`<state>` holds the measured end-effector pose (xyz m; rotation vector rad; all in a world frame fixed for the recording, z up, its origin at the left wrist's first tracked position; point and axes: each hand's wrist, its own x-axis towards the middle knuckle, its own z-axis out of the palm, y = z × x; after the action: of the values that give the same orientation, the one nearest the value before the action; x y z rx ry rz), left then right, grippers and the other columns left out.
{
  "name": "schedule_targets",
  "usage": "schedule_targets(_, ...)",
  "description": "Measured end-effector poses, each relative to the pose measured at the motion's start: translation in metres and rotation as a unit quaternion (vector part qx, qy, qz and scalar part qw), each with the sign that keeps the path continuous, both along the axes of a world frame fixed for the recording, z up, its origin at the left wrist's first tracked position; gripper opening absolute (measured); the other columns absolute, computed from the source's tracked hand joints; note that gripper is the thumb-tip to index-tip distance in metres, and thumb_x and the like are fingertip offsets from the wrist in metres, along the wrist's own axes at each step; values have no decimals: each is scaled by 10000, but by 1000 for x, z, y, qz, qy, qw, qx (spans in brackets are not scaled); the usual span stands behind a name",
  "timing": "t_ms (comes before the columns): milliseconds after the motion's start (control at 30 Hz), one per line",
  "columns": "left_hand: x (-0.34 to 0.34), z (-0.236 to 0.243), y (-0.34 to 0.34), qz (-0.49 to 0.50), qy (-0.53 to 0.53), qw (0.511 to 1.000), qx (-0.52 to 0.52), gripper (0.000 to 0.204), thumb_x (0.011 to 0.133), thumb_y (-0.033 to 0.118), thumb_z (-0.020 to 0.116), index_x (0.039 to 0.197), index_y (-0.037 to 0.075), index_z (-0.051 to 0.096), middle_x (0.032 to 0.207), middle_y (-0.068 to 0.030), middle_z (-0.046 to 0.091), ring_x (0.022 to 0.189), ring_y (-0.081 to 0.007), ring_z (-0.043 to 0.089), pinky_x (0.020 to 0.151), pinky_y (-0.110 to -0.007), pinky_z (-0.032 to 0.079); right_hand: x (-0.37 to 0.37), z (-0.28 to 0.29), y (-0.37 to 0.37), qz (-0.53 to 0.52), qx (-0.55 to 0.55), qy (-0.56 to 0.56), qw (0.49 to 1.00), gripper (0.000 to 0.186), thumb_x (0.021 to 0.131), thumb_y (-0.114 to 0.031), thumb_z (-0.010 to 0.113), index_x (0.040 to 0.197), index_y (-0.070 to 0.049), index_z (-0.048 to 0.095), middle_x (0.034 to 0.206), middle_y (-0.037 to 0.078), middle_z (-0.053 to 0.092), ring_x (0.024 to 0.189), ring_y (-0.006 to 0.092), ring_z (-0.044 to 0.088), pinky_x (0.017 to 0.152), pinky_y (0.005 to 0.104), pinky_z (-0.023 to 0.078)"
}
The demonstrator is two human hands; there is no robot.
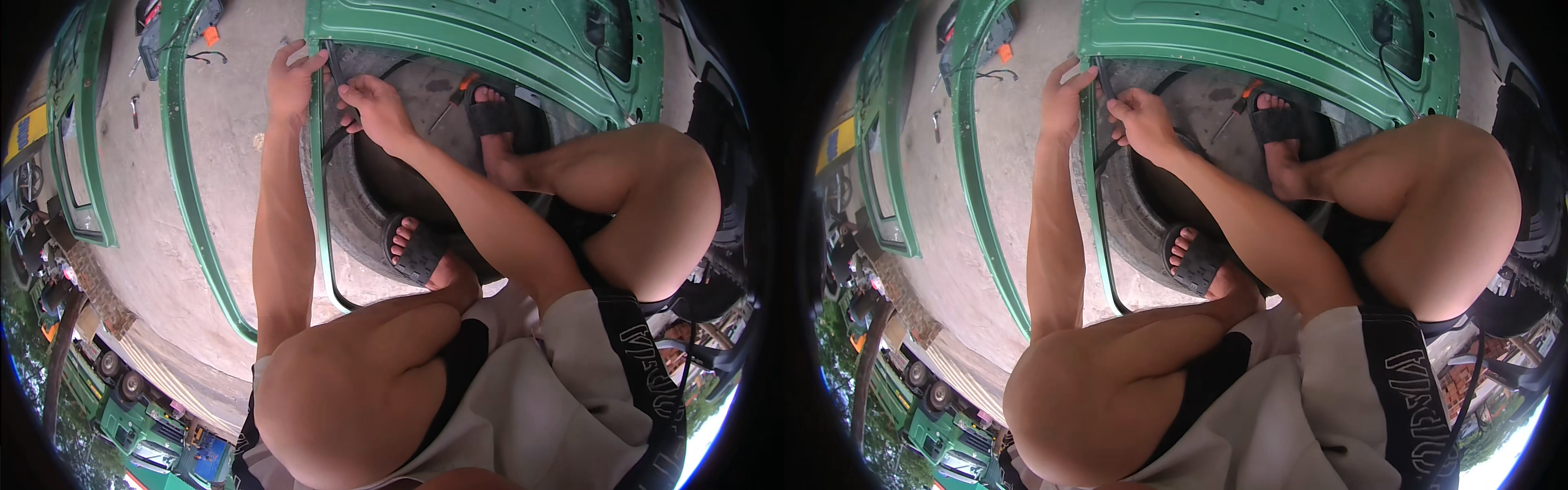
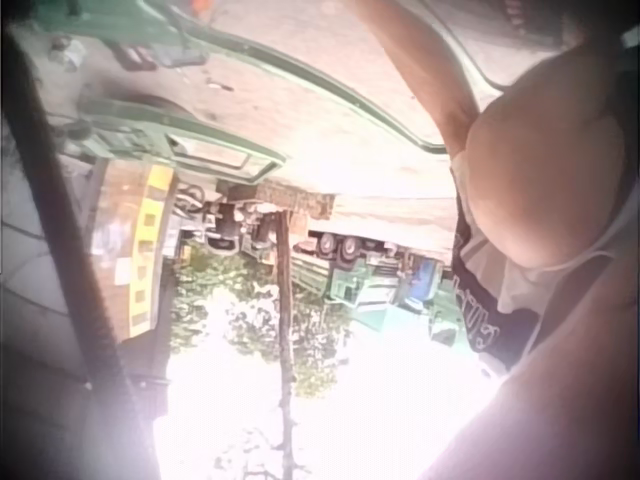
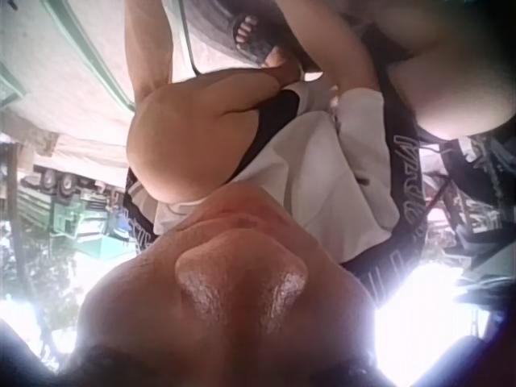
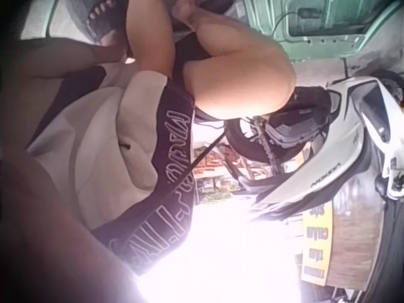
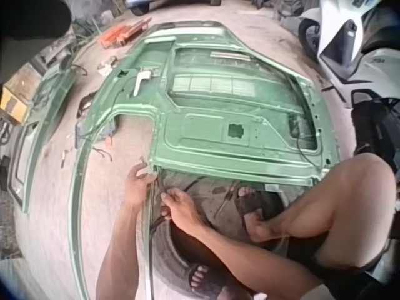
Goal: The person installs a rubber seal around the frame of a green car door, pressing it into place by hand and using a screwdriver to tuck the edges into the channel.
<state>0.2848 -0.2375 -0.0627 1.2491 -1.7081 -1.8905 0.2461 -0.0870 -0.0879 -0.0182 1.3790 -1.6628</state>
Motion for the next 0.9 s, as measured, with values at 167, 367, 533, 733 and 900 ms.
schedule_targets(167,-14,-10,-13,-60,25,994,86,404,923,106,686,1273,-56,563,1061,-169,695,826,-220,665,662,-335,557,-23,-1,-24,-52,-26,-41,997,245,993,-260,674,1029,-18,659,814,62,668,600,146,631,540,287,528)
schedule_targets(367,0,-25,-20,-40,100,984,140,495,915,48,568,1379,-79,451,1043,-219,700,797,-280,684,615,-390,562,-10,10,-42,-141,15,-34,989,198,946,-214,709,870,-32,687,715,42,659,515,132,595,467,273,477)
schedule_targets(533,0,-33,-11,-53,121,975,176,434,1000,183,465,1351,-73,464,1020,-232,700,643,-259,627,499,-375,514,5,2,-43,-233,-27,-92,968,173,913,-188,712,844,-34,671,679,42,626,485,122,556,437,271,424)
schedule_targets(733,-6,-36,-25,-23,53,966,252,497,1088,383,407,1218,-51,613,1101,-167,699,932,-258,682,859,-372,568,17,-17,-52,-270,-72,-85,956,164,948,-176,662,913,-18,694,684,7,584,558,85,508,479,263,376)
schedule_targets(900,-10,-41,-69,-169,97,925,327,459,1090,372,428,1256,-20,600,1162,-177,688,1061,-288,666,962,-416,541,12,-6,-56,-263,-72,-51,961,160,932,-158,714,942,1,705,711,2,601,604,79,520,520,257,393)
